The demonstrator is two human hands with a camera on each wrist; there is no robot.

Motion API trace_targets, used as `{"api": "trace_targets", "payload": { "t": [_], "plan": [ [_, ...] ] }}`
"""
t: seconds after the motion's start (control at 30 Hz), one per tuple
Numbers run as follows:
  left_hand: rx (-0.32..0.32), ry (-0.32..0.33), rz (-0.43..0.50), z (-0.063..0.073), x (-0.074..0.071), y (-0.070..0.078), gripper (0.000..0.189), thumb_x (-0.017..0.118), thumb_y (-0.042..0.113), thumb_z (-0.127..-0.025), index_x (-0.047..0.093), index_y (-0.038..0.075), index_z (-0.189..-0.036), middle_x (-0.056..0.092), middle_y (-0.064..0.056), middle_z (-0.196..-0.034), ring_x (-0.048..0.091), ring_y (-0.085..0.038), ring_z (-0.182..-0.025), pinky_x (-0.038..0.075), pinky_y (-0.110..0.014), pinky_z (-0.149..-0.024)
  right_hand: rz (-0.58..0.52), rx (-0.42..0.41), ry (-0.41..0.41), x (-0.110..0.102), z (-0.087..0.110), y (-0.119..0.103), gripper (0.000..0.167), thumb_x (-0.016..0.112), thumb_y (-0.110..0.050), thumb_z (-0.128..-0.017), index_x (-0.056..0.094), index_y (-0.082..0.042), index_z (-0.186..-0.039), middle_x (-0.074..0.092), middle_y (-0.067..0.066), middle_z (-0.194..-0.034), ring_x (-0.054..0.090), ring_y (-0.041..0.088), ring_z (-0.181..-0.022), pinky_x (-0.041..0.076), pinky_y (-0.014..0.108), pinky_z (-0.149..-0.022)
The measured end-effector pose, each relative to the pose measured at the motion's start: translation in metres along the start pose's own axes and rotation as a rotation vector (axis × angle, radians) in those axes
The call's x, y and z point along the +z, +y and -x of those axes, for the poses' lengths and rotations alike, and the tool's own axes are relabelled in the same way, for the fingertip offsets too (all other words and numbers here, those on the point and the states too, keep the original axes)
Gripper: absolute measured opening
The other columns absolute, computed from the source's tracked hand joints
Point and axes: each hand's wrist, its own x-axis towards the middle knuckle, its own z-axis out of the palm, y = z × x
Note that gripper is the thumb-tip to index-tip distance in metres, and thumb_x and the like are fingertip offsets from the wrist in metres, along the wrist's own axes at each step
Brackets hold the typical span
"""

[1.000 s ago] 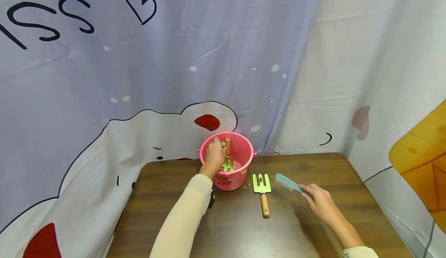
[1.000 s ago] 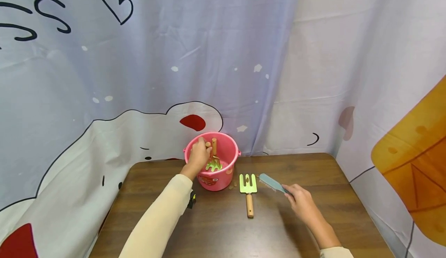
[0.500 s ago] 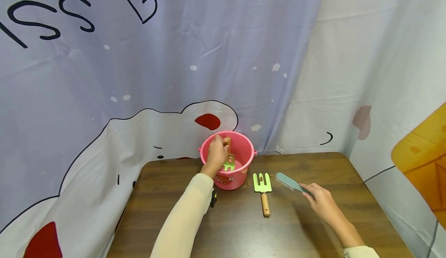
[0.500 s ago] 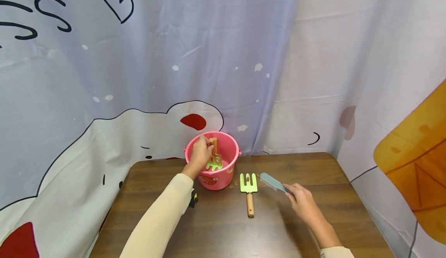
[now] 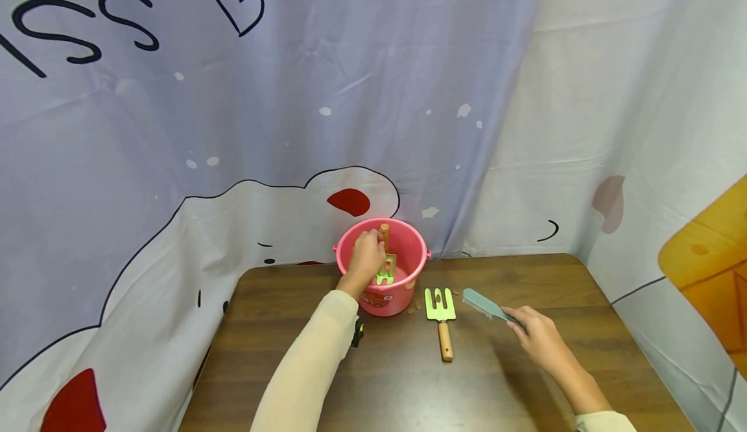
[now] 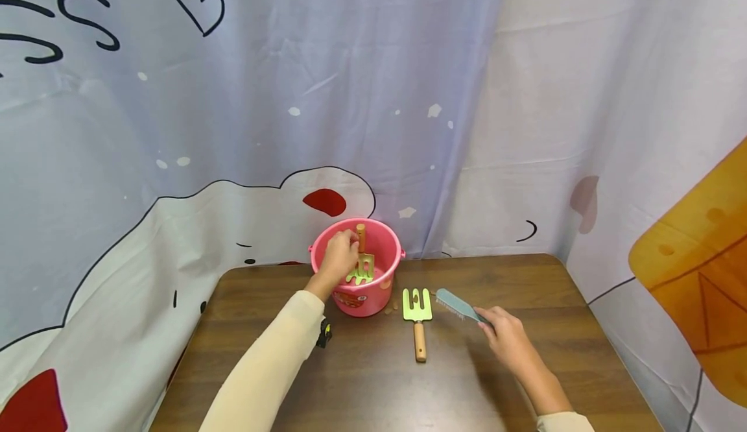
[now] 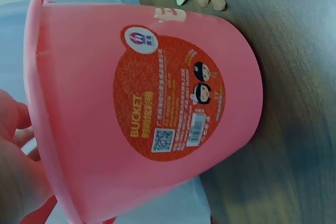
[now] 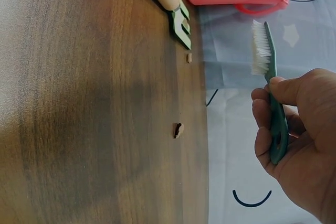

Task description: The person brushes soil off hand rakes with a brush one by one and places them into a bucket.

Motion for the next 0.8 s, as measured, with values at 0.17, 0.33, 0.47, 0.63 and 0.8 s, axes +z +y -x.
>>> {"api": "trace_targets", "payload": {
  "t": [0.17, 0.33, 0.47, 0.63, 0.8],
  "plan": [
    [0.019, -0.027, 0.019, 0.0001, -0.0013, 0.0034, 0.028, 0.058, 0.006, -0.102, 0.066, 0.002, -0.129, 0.066, -0.015, -0.112, 0.066, -0.031, -0.105, 0.059, -0.044, -0.095, -0.009, 0.001, -0.008, -0.0004, 0.0004, -0.0014, 0.032, 0.078, 0.003, -0.086, 0.074, 0.001, -0.117, 0.072, 0.006, -0.095, 0.07, 0.022, -0.082, 0.059, 0.035, -0.065],
    [0.003, -0.069, 0.017, -0.0007, -0.0027, 0.0017, 0.042, 0.059, 0.003, -0.1, 0.059, 0.002, -0.142, 0.068, -0.016, -0.121, 0.067, -0.031, -0.11, 0.059, -0.042, -0.097, -0.019, 0.011, -0.019, -0.0012, 0.0014, -0.0024, 0.032, 0.078, 0.004, -0.086, 0.074, 0.002, -0.118, 0.073, 0.008, -0.097, 0.072, 0.026, -0.084, 0.06, 0.038, -0.067],
    [0.025, -0.096, 0.009, -0.0002, -0.0026, -0.0008, 0.043, 0.057, 0.003, -0.101, 0.058, 0.0, -0.143, 0.067, -0.017, -0.132, 0.065, -0.033, -0.121, 0.053, -0.047, -0.107, -0.026, 0.023, -0.028, -0.0016, 0.0025, -0.0017, 0.032, 0.077, 0.005, -0.087, 0.073, 0.002, -0.118, 0.073, 0.009, -0.098, 0.072, 0.027, -0.086, 0.061, 0.039, -0.069],
    [0.041, -0.112, 0.005, 0.0018, -0.002, -0.0023, 0.04, 0.055, 0.008, -0.103, 0.059, 0.0, -0.142, 0.067, -0.018, -0.131, 0.065, -0.035, -0.121, 0.052, -0.049, -0.108, -0.033, 0.018, -0.038, -0.0014, 0.0037, -0.0003, 0.033, 0.076, 0.004, -0.087, 0.072, 0.004, -0.12, 0.073, 0.011, -0.1, 0.072, 0.029, -0.087, 0.062, 0.041, -0.07],
    [0.042, -0.124, 0.019, 0.0073, -0.0044, -0.001, 0.04, 0.058, 0.008, -0.102, 0.059, -0.001, -0.141, 0.068, -0.017, -0.125, 0.067, -0.032, -0.116, 0.056, -0.046, -0.103, -0.03, 0.005, -0.027, -0.0009, 0.0046, 0.0015, 0.033, 0.076, 0.006, -0.087, 0.072, 0.005, -0.12, 0.073, 0.012, -0.099, 0.072, 0.03, -0.086, 0.062, 0.04, -0.069]
  ]
}}
